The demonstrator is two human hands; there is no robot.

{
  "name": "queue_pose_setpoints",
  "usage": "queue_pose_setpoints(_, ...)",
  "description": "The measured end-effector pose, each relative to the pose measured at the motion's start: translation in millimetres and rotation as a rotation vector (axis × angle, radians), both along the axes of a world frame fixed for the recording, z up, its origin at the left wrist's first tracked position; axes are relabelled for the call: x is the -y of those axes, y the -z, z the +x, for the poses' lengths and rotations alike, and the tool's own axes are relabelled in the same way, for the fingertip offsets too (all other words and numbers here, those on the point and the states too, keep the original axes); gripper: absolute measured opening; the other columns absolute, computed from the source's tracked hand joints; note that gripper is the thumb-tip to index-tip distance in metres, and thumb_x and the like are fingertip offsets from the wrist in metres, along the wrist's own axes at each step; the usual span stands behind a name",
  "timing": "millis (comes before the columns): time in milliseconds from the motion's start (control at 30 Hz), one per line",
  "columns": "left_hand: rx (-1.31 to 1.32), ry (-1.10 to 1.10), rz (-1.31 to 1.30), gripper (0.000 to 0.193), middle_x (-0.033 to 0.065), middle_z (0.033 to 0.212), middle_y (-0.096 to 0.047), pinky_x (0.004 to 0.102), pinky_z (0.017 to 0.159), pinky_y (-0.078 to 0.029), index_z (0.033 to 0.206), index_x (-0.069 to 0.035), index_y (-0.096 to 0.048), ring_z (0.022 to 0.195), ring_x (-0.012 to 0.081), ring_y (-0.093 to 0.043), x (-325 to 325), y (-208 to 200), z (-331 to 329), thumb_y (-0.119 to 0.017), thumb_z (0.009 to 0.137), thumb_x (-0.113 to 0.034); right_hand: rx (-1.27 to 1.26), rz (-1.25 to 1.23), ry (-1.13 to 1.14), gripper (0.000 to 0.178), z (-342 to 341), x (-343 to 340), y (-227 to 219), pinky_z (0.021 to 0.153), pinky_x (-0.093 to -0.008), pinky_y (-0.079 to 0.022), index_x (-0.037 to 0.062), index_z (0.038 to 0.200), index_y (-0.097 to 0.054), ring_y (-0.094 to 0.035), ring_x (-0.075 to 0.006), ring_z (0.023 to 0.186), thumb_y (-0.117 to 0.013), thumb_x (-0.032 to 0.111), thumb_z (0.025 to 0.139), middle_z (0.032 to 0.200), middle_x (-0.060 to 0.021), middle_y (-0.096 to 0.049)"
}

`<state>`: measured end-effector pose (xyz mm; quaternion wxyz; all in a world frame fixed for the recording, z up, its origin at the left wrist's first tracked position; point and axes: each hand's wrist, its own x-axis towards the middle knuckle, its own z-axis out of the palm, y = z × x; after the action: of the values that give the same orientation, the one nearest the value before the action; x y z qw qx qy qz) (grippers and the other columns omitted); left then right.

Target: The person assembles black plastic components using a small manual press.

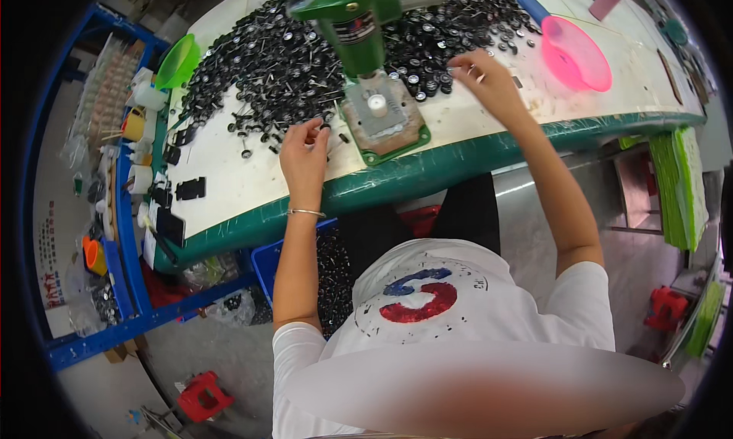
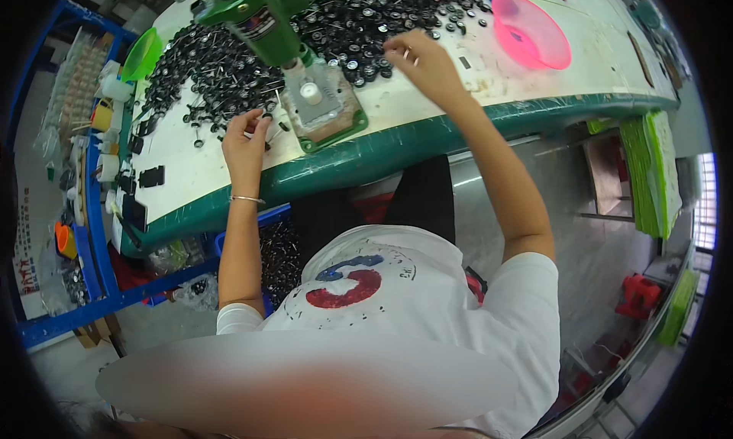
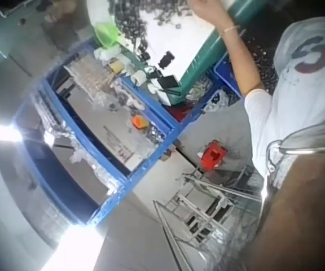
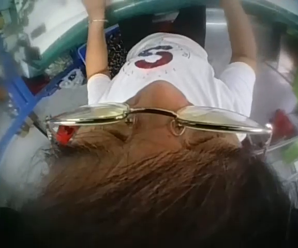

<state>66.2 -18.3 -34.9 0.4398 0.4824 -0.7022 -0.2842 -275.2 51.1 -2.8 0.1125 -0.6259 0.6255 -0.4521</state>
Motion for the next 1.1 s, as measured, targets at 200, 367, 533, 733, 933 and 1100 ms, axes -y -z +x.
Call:
queue_pose_setpoints(200, 0.204, 0.003, -0.001, 0.015, 0.0041, 0.077, -0.061, 0.0272, 0.063, -0.047, 0.092, -0.001, -0.074, 0.066, 0.0123, -0.055, 13.9, -7.8, -4.0, -0.077, 0.081, -0.011, -0.027, 0.138, 0.076, 0.026, 11.5, -1.3, 28.1, 0.068, -0.0277, -0.047, 0.0094, 0.110, -0.068, -0.053, -0.0130, 0.072, -0.073, 0.017, 0.086, 0.096, -0.0041, -0.060)
queue_pose_setpoints(367, -0.247, 0.005, 0.020, 0.012, 0.0020, 0.090, -0.067, 0.0217, 0.064, -0.043, 0.087, -0.002, -0.073, 0.070, 0.0084, -0.055, 18.7, -20.6, 24.5, -0.078, 0.083, -0.012, 0.027, 0.147, 0.047, 0.023, 4.0, 4.3, 23.5, 0.070, -0.0276, -0.047, 0.0069, 0.107, -0.069, -0.055, -0.0124, 0.073, -0.072, 0.018, 0.087, 0.096, -0.0042, -0.061)
queue_pose_setpoints(533, -0.678, 0.051, 0.293, 0.011, 0.0113, 0.108, -0.070, 0.0246, 0.077, -0.052, 0.095, 0.000, -0.068, 0.089, 0.0145, -0.066, 18.9, -33.2, 29.5, -0.072, 0.086, -0.006, 0.205, -0.005, -0.105, 0.025, 40.1, 7.5, -4.9, 0.074, -0.0261, -0.047, 0.0049, 0.110, -0.069, -0.055, -0.0114, 0.077, -0.071, 0.016, 0.088, 0.097, -0.0031, -0.062)
queue_pose_setpoints(733, -0.729, 0.204, 0.423, 0.024, 0.0139, 0.106, -0.071, 0.0303, 0.092, -0.054, 0.113, 0.004, -0.068, 0.096, 0.0190, -0.070, 9.8, -44.0, 6.4, -0.067, 0.089, 0.002, 0.147, 0.093, -0.327, 0.030, 93.1, 16.2, -11.0, 0.079, -0.0259, -0.045, 0.0051, 0.118, -0.069, -0.055, -0.0112, 0.087, -0.069, 0.016, 0.090, 0.100, -0.0023, -0.057)
queue_pose_setpoints(933, -0.607, 0.216, 0.425, 0.018, 0.0068, 0.093, -0.072, 0.0224, 0.077, -0.053, 0.103, 0.003, -0.072, 0.083, 0.0111, -0.067, 7.9, -45.4, -14.4, -0.073, 0.086, -0.004, 0.253, 0.263, -0.299, 0.028, 97.6, 14.8, -15.4, 0.081, -0.0280, -0.047, 0.0103, 0.115, -0.072, -0.059, -0.0157, 0.091, -0.069, 0.020, 0.089, 0.103, -0.0028, -0.058)
queue_pose_setpoints(1100, -0.523, 0.251, 0.362, 0.017, 0.0028, 0.091, -0.071, 0.0217, 0.078, -0.050, 0.100, 0.001, -0.074, 0.083, 0.0073, -0.063, -0.4, -48.4, -41.7, -0.076, 0.085, -0.005, -0.384, -0.059, -0.185, 0.025, 104.4, 19.9, -24.3, 0.081, -0.0380, -0.050, 0.0131, 0.101, -0.074, -0.061, -0.0246, 0.089, -0.069, 0.026, 0.080, 0.101, -0.0068, -0.060)
